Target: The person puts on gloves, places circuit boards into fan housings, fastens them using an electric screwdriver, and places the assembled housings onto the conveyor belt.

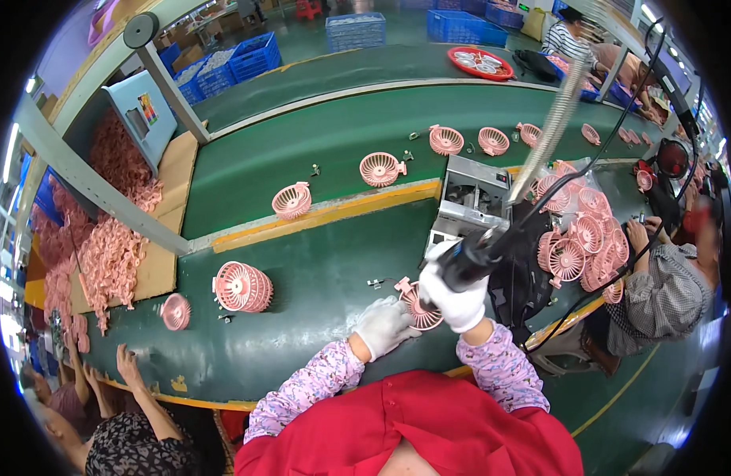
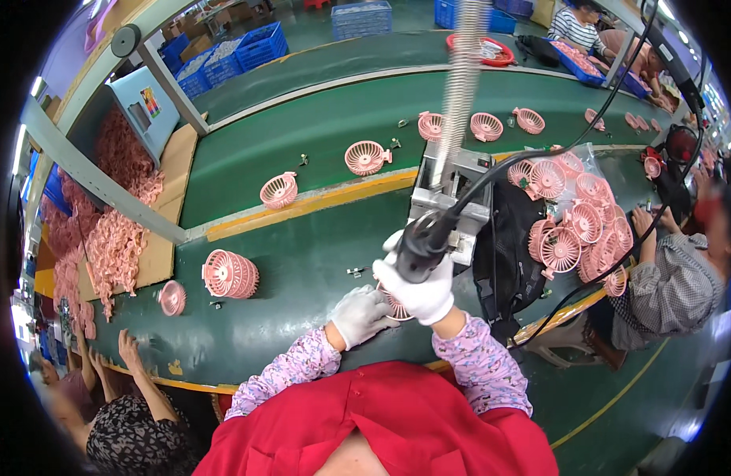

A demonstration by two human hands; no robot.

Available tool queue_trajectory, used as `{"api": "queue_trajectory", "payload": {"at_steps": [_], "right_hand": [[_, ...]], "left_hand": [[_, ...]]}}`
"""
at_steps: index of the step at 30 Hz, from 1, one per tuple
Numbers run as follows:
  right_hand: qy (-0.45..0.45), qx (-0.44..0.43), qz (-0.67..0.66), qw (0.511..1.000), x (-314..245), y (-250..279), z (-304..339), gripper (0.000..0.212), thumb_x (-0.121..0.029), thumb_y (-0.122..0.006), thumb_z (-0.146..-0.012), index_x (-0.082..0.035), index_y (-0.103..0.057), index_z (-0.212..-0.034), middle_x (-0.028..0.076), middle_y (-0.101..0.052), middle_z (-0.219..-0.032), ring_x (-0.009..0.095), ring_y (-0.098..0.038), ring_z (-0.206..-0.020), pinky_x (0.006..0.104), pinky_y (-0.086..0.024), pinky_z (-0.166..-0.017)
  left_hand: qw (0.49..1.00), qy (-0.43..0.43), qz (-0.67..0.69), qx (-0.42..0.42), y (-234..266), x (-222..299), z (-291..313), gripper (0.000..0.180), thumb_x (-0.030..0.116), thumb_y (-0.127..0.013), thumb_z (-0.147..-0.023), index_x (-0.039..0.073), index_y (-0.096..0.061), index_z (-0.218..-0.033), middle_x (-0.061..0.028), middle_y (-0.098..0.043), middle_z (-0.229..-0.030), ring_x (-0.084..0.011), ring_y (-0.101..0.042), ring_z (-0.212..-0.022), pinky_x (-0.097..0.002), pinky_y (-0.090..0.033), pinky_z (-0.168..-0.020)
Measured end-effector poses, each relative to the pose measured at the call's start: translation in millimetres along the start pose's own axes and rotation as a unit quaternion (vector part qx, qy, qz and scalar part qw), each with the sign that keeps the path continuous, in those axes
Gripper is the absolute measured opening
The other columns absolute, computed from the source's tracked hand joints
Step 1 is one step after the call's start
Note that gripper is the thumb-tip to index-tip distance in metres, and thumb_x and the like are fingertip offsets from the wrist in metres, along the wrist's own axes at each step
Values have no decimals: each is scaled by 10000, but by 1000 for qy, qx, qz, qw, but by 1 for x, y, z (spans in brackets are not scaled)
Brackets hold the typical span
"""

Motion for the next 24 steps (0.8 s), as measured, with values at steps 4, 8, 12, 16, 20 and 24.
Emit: {"api": "queue_trajectory", "payload": {"at_steps": [4, 8, 12, 16, 20, 24], "right_hand": [[40, -70, 174, 981, 16, -4, 9, 291, 59, -687, -669, -1, -538, -911, 54, -583, -814, 125, -601, -723, 271, -495, -690], [38, -84, 189, 978, 26, -11, 7, 259, 17, -719, -641, -21, -561, -843, 33, -583, -789, 100, -572, -711, 239, -474, -659], [32, -131, 236, 962, 27, -11, 8, 284, -77, -740, -644, -35, -575, -871, 55, -610, -752, 146, -600, -689, 260, -477, -649], [-6, -216, 173, 961, 25, -5, 4, 297, -13, -713, -651, -34, -558, -903, 26, -568, -805, 99, -554, -748, 253, -461, -689], [67, -123, 67, 988, 23, 19, 6, 402, -80, -682, -714, -37, -434, -1027, 51, -509, -653, 178, -524, -529, 317, -456, -508], [141, -95, -61, 984, -22, 4, 6, 374, -180, -668, -786, -51, -396, -1009, 12, -409, -531, 138, -415, -416, 278, -379, -411]], "left_hand": [[995, -32, 58, 69, 4, 4, -6, 243, 338, -618, -751, 99, -643, -789, -114, -561, -778, -298, -533, -764, -405, -416, -670], [993, 5, 102, 68, 5, 0, -3, 291, 303, -660, -719, 87, -620, -910, -128, -604, -904, -328, -559, -839, -409, -441, -720], [988, 8, 129, 81, -1, -5, -3, 313, 285, -675, -708, 81, -606, -935, -122, -610, -912, -330, -562, -847, -405, -449, -727], [993, 25, 112, 26, 10, 2, -7, 307, 286, -693, -689, 118, -612, -933, -109, -617, -878, -321, -574, -833, -403, -455, -723], [992, 60, -47, 105, 23, -25, -8, 214, 316, -634, -726, 106, -625, -683, -96, -590, -677, -290, -600, -627, -391, -487, -557], [955, 195, -60, 214, 61, -98, -33, 493, 56, -658, -677, 54, -470, -1133, -187, -396, -1242, -373, -503, -1020, -430, -445, -841]]}}
Point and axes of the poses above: each hand's wrist, its own z-axis away from the middle knuckle, its own y-axis out of the back of the hand, x = y × z, the point moved 4 cm from there along -z, towards the middle knuckle
